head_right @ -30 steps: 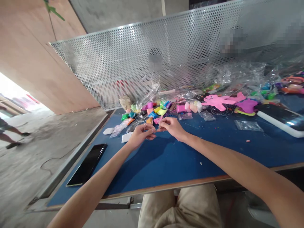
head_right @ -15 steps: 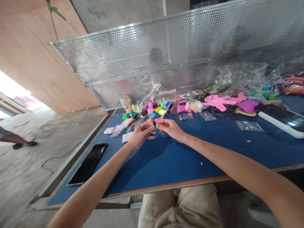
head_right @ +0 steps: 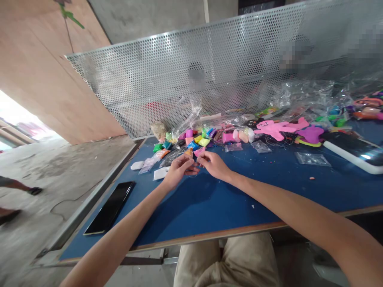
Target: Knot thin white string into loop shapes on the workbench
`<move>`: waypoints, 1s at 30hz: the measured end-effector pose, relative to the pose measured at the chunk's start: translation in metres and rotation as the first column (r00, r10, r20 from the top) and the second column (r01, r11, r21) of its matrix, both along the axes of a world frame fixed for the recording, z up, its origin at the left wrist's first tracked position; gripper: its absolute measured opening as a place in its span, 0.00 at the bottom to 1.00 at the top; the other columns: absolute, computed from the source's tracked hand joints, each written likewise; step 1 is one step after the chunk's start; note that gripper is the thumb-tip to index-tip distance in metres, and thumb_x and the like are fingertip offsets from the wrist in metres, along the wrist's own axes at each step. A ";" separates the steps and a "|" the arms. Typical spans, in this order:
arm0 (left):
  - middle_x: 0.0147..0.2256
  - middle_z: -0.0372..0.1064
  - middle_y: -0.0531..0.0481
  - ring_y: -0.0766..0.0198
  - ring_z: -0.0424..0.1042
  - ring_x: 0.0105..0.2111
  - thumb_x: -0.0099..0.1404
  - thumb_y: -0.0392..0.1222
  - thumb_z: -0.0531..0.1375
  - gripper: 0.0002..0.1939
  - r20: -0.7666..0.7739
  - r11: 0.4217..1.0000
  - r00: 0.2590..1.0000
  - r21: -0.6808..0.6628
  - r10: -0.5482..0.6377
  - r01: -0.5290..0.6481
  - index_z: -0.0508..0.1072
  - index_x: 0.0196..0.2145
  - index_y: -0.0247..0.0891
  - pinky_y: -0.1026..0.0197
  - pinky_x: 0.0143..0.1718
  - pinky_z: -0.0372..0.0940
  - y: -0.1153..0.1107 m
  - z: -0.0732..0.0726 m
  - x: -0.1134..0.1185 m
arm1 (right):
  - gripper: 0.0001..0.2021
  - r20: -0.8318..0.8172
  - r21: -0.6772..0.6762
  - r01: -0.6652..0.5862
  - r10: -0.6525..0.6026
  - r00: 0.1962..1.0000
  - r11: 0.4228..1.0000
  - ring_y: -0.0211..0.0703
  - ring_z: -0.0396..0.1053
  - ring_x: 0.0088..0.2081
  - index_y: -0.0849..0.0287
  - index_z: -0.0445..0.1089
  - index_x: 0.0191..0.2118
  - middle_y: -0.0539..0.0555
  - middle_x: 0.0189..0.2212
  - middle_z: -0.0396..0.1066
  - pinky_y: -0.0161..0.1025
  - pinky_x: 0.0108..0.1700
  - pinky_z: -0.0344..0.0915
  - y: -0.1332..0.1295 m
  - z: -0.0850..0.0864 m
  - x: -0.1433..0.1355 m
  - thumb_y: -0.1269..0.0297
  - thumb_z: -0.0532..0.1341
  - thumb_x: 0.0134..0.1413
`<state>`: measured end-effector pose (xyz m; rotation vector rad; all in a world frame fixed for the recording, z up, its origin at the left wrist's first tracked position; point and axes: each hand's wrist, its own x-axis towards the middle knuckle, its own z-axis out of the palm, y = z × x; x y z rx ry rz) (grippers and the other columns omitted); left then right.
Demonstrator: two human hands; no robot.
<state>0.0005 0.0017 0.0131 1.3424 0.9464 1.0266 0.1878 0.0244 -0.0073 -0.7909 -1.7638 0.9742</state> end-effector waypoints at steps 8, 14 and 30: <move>0.29 0.70 0.53 0.61 0.76 0.30 0.61 0.55 0.65 0.18 -0.090 0.993 0.994 0.106 0.062 -0.053 0.69 0.36 0.38 0.54 0.38 0.75 -0.003 0.003 0.000 | 0.17 -0.105 -0.158 -0.081 0.065 0.992 0.984 0.43 0.71 0.31 0.57 0.74 0.31 0.52 0.30 0.75 0.39 0.36 0.68 -0.002 0.000 -0.002 0.49 0.59 0.61; 0.27 0.69 0.53 0.66 0.71 0.27 0.64 0.57 0.61 0.18 -0.188 0.967 0.980 0.254 0.064 -0.015 0.70 0.34 0.37 0.62 0.34 0.70 0.000 0.003 -0.006 | 0.14 -0.164 -0.304 -0.232 0.189 0.968 0.924 0.41 0.72 0.32 0.58 0.76 0.35 0.51 0.29 0.75 0.38 0.39 0.69 -0.005 0.002 0.000 0.51 0.68 0.52; 0.47 0.70 0.45 0.64 0.74 0.36 0.65 0.58 0.59 0.24 0.019 0.911 0.940 0.238 0.341 -0.336 0.63 0.51 0.41 0.59 0.39 0.70 0.014 -0.001 -0.020 | 0.12 -0.168 -0.287 -0.156 0.111 0.980 0.945 0.38 0.71 0.29 0.59 0.74 0.33 0.51 0.29 0.75 0.38 0.37 0.68 0.008 0.003 0.015 0.55 0.68 0.50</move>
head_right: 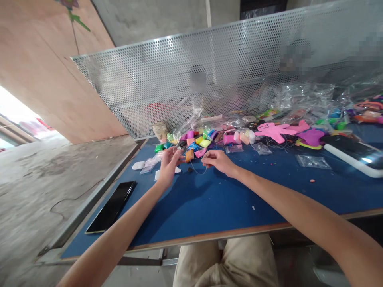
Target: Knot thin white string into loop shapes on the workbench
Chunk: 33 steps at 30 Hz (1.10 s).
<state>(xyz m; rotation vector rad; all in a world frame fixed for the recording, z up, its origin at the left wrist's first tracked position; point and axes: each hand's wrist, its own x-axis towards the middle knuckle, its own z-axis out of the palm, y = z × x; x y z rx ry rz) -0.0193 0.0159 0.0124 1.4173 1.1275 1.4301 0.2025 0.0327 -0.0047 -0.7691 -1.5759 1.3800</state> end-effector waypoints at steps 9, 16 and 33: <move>0.53 0.68 0.41 0.50 0.65 0.57 0.61 0.48 0.66 0.21 -0.516 0.873 0.824 0.484 0.236 0.053 0.69 0.51 0.41 0.48 0.61 0.57 -0.010 0.024 -0.017 | 0.08 0.136 0.074 0.038 -0.048 0.989 0.997 0.37 0.67 0.26 0.58 0.73 0.32 0.50 0.26 0.74 0.37 0.32 0.63 0.009 0.009 0.017 0.59 0.67 0.50; 0.35 0.77 0.47 0.59 0.77 0.33 0.66 0.54 0.60 0.19 -0.511 0.970 0.837 0.029 -0.195 0.243 0.72 0.48 0.40 0.56 0.42 0.70 -0.009 0.005 -0.012 | 0.09 0.206 0.146 -0.022 -0.009 0.978 0.989 0.39 0.66 0.27 0.58 0.71 0.32 0.49 0.24 0.69 0.38 0.32 0.62 0.004 0.015 0.015 0.57 0.65 0.53; 0.30 0.72 0.50 0.68 0.71 0.25 0.68 0.55 0.57 0.18 -0.070 0.929 0.940 -0.193 -0.335 0.317 0.67 0.44 0.37 0.67 0.23 0.66 -0.004 -0.016 0.015 | 0.12 0.192 0.077 0.006 -0.020 0.981 0.997 0.36 0.61 0.26 0.59 0.70 0.33 0.47 0.24 0.64 0.36 0.30 0.58 0.012 0.012 0.018 0.55 0.65 0.56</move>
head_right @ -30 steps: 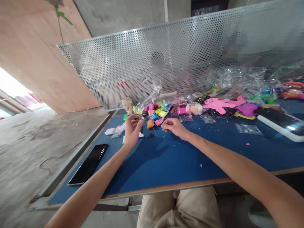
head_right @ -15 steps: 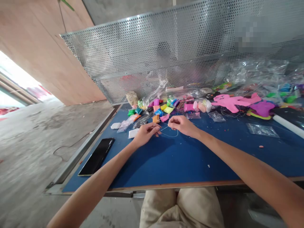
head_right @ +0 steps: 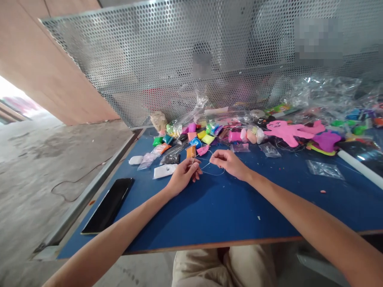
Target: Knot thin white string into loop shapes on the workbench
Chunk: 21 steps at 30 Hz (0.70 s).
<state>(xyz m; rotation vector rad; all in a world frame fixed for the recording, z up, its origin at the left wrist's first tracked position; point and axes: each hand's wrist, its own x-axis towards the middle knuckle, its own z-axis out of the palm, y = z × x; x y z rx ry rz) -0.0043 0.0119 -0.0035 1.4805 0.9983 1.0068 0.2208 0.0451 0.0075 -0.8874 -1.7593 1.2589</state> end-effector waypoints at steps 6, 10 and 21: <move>0.31 0.72 0.49 0.68 0.71 0.27 0.69 0.56 0.56 0.19 -0.070 0.997 0.997 0.074 -0.020 0.025 0.69 0.38 0.35 0.67 0.25 0.66 0.003 -0.002 0.006 | 0.10 -0.080 -0.019 0.050 -0.051 0.995 0.999 0.36 0.58 0.23 0.57 0.66 0.32 0.45 0.20 0.60 0.36 0.28 0.56 -0.003 -0.006 -0.005 0.57 0.61 0.60; 0.32 0.72 0.48 0.67 0.71 0.27 0.70 0.57 0.54 0.20 -0.094 0.994 0.995 0.107 -0.027 0.037 0.71 0.39 0.35 0.67 0.26 0.66 0.001 -0.002 0.005 | 0.11 -0.107 -0.022 0.107 -0.108 0.988 0.994 0.35 0.56 0.22 0.56 0.64 0.32 0.44 0.19 0.57 0.36 0.26 0.54 -0.008 -0.012 -0.012 0.56 0.60 0.61; 0.29 0.72 0.52 0.68 0.70 0.23 0.69 0.58 0.54 0.23 -0.016 0.994 1.000 0.110 -0.011 0.013 0.63 0.52 0.39 0.67 0.22 0.63 -0.004 0.000 0.000 | 0.15 -0.056 0.029 0.196 -0.194 0.979 0.980 0.35 0.53 0.22 0.56 0.62 0.32 0.45 0.22 0.55 0.35 0.24 0.51 -0.024 -0.012 -0.032 0.51 0.59 0.63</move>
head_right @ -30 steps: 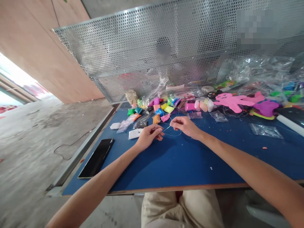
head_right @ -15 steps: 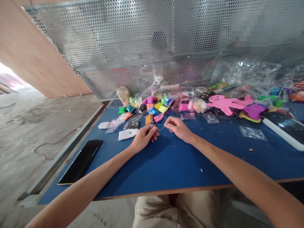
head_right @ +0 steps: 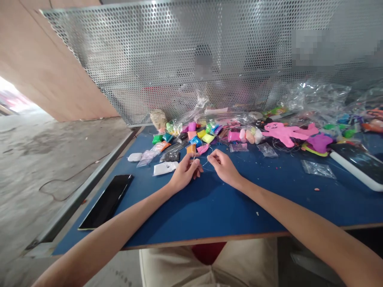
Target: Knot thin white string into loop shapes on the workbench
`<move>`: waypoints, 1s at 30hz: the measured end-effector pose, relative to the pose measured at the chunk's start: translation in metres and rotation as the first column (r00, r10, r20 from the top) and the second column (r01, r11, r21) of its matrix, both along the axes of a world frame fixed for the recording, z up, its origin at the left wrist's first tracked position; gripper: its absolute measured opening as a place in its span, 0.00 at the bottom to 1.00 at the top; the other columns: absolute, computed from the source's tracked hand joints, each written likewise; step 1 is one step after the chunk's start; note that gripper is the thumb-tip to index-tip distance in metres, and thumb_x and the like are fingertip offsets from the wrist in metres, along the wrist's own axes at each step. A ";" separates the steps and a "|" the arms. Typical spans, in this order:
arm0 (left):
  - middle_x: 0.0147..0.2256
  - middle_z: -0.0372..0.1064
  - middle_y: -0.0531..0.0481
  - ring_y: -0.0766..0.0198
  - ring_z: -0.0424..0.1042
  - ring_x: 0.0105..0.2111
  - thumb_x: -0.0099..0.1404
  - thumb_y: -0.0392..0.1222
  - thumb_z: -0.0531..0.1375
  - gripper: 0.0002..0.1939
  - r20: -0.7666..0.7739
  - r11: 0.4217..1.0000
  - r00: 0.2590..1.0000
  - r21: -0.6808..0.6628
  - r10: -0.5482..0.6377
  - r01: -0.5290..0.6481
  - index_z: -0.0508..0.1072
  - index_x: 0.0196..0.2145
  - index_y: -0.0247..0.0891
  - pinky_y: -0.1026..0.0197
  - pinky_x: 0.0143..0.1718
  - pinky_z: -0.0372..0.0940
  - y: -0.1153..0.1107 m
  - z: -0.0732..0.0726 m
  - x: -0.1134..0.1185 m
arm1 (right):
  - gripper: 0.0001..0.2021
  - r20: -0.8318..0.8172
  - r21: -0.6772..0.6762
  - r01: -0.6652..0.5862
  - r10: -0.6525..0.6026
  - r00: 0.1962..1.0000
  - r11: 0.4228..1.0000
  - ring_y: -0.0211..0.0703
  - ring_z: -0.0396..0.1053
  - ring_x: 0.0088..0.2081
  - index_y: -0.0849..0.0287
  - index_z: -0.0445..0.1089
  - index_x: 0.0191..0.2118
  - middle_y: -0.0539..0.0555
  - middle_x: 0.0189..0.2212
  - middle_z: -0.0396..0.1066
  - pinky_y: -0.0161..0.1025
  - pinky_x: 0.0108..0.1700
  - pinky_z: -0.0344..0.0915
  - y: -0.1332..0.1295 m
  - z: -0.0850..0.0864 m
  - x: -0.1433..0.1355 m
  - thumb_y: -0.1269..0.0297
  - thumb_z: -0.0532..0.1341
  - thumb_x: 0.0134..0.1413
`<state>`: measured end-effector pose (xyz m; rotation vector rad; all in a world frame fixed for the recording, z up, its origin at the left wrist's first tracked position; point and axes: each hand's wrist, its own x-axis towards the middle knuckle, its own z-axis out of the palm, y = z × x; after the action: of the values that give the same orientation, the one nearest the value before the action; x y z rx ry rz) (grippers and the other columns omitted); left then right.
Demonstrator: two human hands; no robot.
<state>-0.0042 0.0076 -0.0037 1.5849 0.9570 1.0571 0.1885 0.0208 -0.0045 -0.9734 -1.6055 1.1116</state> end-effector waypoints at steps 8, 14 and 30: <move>0.28 0.73 0.50 0.69 0.69 0.20 0.70 0.58 0.54 0.20 0.008 0.999 0.999 0.024 0.041 -0.041 0.69 0.39 0.37 0.68 0.20 0.62 -0.004 0.000 -0.005 | 0.16 0.078 0.028 -0.009 0.007 0.997 1.000 0.36 0.55 0.24 0.56 0.63 0.32 0.46 0.23 0.57 0.36 0.26 0.53 -0.005 0.006 -0.008 0.49 0.58 0.63; 0.27 0.73 0.50 0.68 0.70 0.20 0.69 0.57 0.55 0.18 -0.016 0.994 0.995 0.033 0.102 -0.102 0.70 0.39 0.37 0.68 0.20 0.62 -0.004 0.004 -0.004 | 0.19 -0.109 -0.067 -0.144 0.136 0.985 0.987 0.36 0.52 0.22 0.57 0.68 0.39 0.45 0.22 0.52 0.36 0.27 0.54 0.000 0.004 0.000 0.45 0.54 0.65; 0.32 0.71 0.50 0.69 0.71 0.24 0.68 0.59 0.55 0.21 0.017 0.992 0.993 0.039 0.120 -0.121 0.71 0.42 0.38 0.69 0.20 0.58 -0.006 0.000 -0.004 | 0.22 0.094 0.041 -0.150 0.146 0.985 0.988 0.37 0.57 0.22 0.62 0.76 0.44 0.46 0.17 0.58 0.36 0.28 0.57 0.002 0.002 0.020 0.49 0.53 0.66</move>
<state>-0.0081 0.0013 -0.0037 1.5656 1.0378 1.1767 0.2089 0.0224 -0.0022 -0.8961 -1.7940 1.1372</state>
